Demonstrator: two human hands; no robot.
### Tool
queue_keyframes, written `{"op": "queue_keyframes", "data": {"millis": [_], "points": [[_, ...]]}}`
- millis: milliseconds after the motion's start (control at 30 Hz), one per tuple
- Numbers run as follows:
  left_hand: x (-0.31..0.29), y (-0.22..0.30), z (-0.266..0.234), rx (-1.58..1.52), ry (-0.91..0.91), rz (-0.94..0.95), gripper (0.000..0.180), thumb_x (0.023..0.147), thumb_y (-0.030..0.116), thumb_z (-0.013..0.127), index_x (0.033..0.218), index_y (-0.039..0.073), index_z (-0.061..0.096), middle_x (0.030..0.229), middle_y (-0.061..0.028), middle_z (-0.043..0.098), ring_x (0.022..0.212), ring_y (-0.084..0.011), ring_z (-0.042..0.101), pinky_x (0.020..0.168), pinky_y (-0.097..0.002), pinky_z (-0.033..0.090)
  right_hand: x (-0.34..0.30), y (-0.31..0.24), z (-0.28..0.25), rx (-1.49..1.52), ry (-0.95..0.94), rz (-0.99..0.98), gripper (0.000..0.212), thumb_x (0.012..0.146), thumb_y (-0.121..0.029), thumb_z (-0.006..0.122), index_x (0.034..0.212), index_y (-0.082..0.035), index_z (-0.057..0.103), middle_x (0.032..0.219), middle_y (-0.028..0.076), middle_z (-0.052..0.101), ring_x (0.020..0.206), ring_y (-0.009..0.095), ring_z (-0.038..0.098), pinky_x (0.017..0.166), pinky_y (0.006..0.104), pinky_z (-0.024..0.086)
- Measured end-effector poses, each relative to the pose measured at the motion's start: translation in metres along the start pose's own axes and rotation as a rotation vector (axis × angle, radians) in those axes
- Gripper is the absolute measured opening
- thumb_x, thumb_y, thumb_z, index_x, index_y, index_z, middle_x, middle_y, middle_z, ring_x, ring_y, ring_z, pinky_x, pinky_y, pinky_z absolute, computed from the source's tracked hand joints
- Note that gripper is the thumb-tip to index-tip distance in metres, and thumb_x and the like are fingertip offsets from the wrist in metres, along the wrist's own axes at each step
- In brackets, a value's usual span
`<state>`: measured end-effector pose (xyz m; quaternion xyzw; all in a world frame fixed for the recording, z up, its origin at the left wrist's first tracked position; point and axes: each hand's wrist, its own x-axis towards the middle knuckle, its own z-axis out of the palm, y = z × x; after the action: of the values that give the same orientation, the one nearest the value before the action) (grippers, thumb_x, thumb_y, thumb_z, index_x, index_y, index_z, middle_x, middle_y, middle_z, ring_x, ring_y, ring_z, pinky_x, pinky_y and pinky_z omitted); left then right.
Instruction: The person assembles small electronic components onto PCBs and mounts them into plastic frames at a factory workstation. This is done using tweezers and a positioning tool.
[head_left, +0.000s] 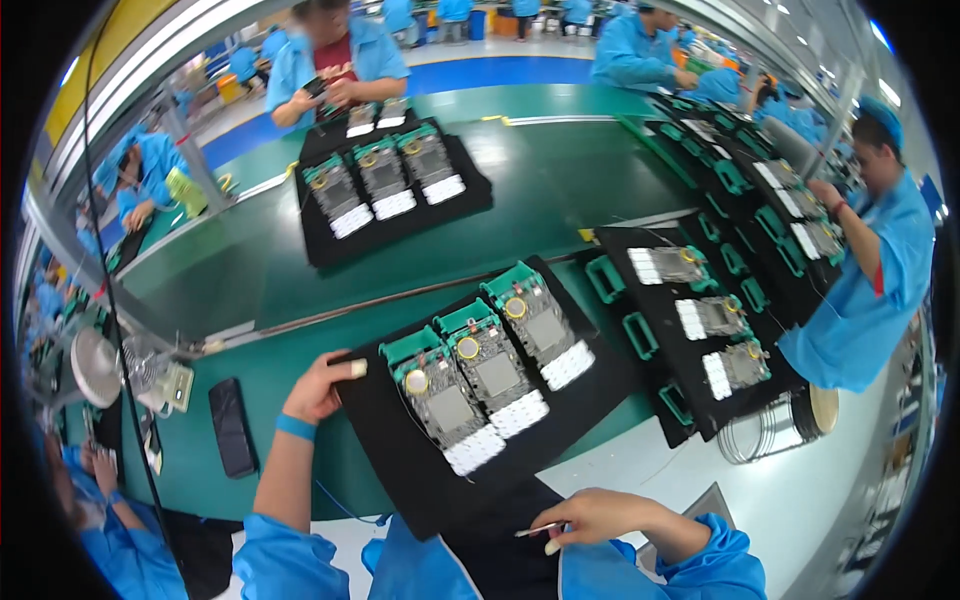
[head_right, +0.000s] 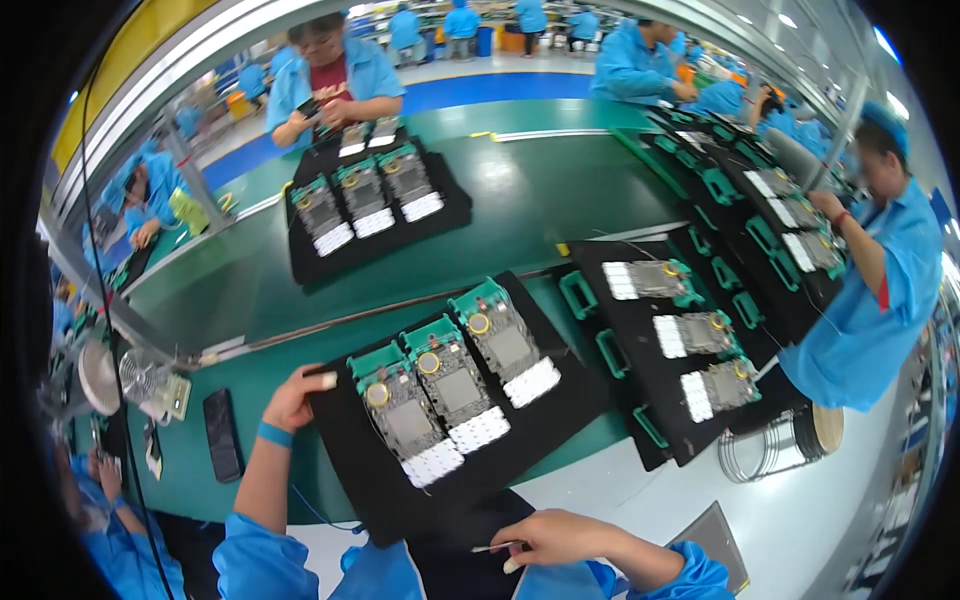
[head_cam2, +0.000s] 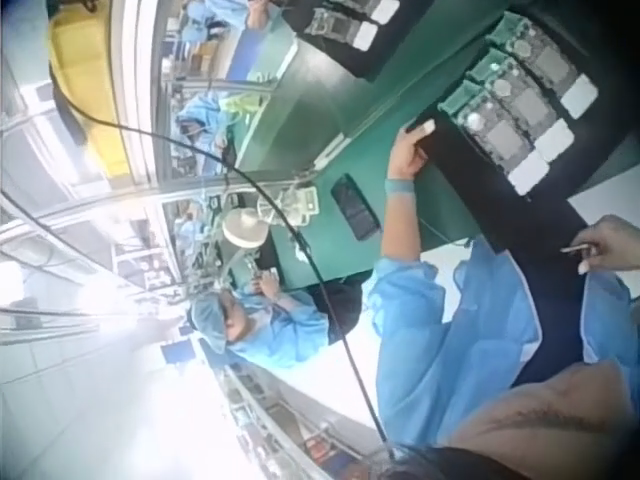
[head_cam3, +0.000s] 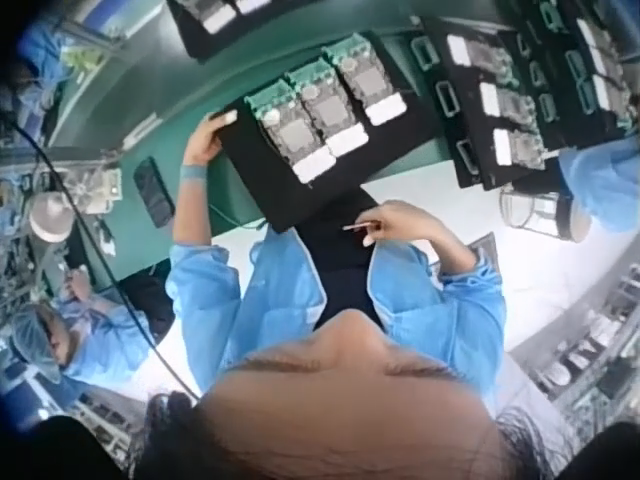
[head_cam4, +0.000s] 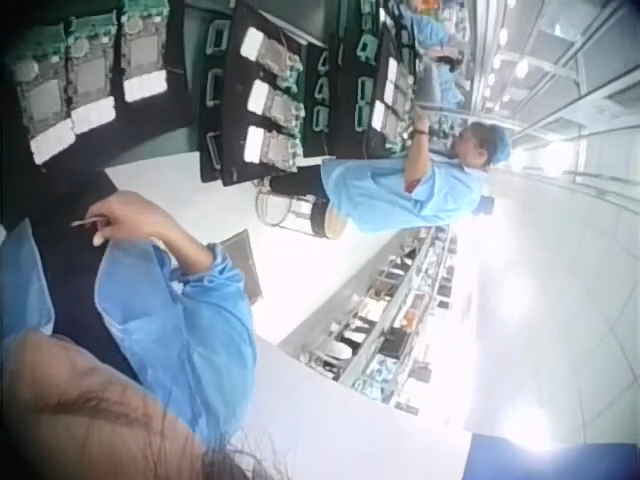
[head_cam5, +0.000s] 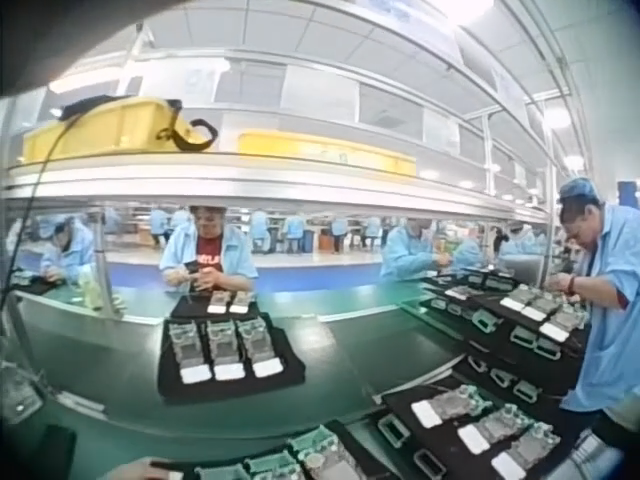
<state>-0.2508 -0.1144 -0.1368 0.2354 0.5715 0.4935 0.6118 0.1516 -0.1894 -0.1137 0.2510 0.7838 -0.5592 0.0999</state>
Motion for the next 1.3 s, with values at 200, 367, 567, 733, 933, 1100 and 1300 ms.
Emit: {"op": "queue_keyframes", "data": {"millis": [200, 367, 567, 733, 933, 1100, 1300], "points": [[-0.015, -0.016, -0.026, 0.656, 0.413, 0.597, 0.029, 0.084, 0.008, 0.067, 0.111, 0.001, 0.058, 0.088, -0.0077, 0.061, 0.069, -0.0189, 0.058, 0.059, -0.0267, 0.050, 0.041, -0.020, -0.033, 0.025, 0.432, -0.054, 0.025, 0.083, -0.016, 0.066, 0.106, -0.007, 0.065, 0.076, 0.011, 0.065, 0.064, 0.024, 0.062, 0.058, 0.0324, 0.048], [-0.064, -0.037, 0.034, 0.378, 0.195, 0.580, 0.018, 0.092, -0.002, 0.049, 0.105, -0.006, 0.060, 0.098, -0.0138, 0.064, 0.084, -0.0178, 0.065, 0.074, -0.0276, 0.055, 0.112, -0.048, -0.047, -0.011, 0.873, -0.103, 0.023, 0.090, -0.012, 0.057, 0.109, 0.001, 0.060, 0.081, 0.017, 0.063, 0.066, 0.032, 0.061, 0.059, 0.0385, 0.047], [-0.063, -0.057, 0.049, 0.070, 0.015, 0.280, 0.028, 0.095, 0.001, 0.045, 0.121, -0.009, 0.048, 0.100, -0.0182, 0.062, 0.082, -0.0237, 0.068, 0.072, -0.0326, 0.060, 0.162, -0.060, -0.040, -0.279, 1.022, -0.021, 0.025, 0.088, -0.008, 0.051, 0.111, 0.001, 0.057, 0.095, 0.021, 0.063, 0.075, 0.038, 0.062, 0.065, 0.0467, 0.049], [-0.089, -0.046, 0.050, 0.008, -0.023, 0.340, 0.038, 0.091, -0.006, 0.047, 0.130, -0.005, 0.046, 0.102, -0.0148, 0.064, 0.084, -0.0188, 0.067, 0.069, -0.0295, 0.059, 0.157, -0.060, -0.057, 0.171, 0.775, 0.049, 0.026, 0.092, -0.025, 0.059, 0.092, 0.001, 0.062, 0.063, 0.004, 0.056, 0.051, 0.015, 0.053, 0.048, 0.0291, 0.041], [-0.099, -0.045, 0.043, 0.618, 0.173, 0.894, 0.025, 0.073, -0.010, 0.067, 0.097, -0.001, 0.066, 0.090, -0.0096, 0.061, 0.068, -0.0160, 0.062, 0.059, -0.0272, 0.051, 0.155, -0.051, -0.053, 1.050, 0.243, 0.035, 0.018, 0.094, -0.022, 0.057, 0.086, -0.006, 0.055, 0.060, -0.008, 0.039, 0.048, 0.002, 0.029, 0.044, 0.0213, 0.020], [-0.091, -0.049, 0.034, 0.632, 0.293, 1.059, 0.020, 0.075, -0.006, 0.070, 0.094, 0.000, 0.070, 0.087, -0.0079, 0.056, 0.067, -0.0139, 0.059, 0.055, -0.0239, 0.049, 0.157, -0.053, -0.057, 1.176, 0.248, -0.036, 0.021, 0.096, -0.028, 0.056, 0.087, -0.009, 0.053, 0.063, -0.008, 0.036, 0.048, 0.002, 0.028, 0.045, 0.0216, 0.021], [-0.092, -0.048, 0.023, 0.345, 0.201, 0.848, 0.023, 0.080, -0.009, 0.065, 0.099, 0.001, 0.070, 0.094, -0.0064, 0.058, 0.074, -0.0128, 0.061, 0.061, -0.0213, 0.052, 0.168, -0.056, -0.046, 0.779, 0.574, -0.052, 0.017, 0.098, -0.020, 0.052, 0.092, -0.005, 0.056, 0.060, -0.009, 0.037, 0.049, 0.000, 0.028, 0.044, 0.0207, 0.021]]}}
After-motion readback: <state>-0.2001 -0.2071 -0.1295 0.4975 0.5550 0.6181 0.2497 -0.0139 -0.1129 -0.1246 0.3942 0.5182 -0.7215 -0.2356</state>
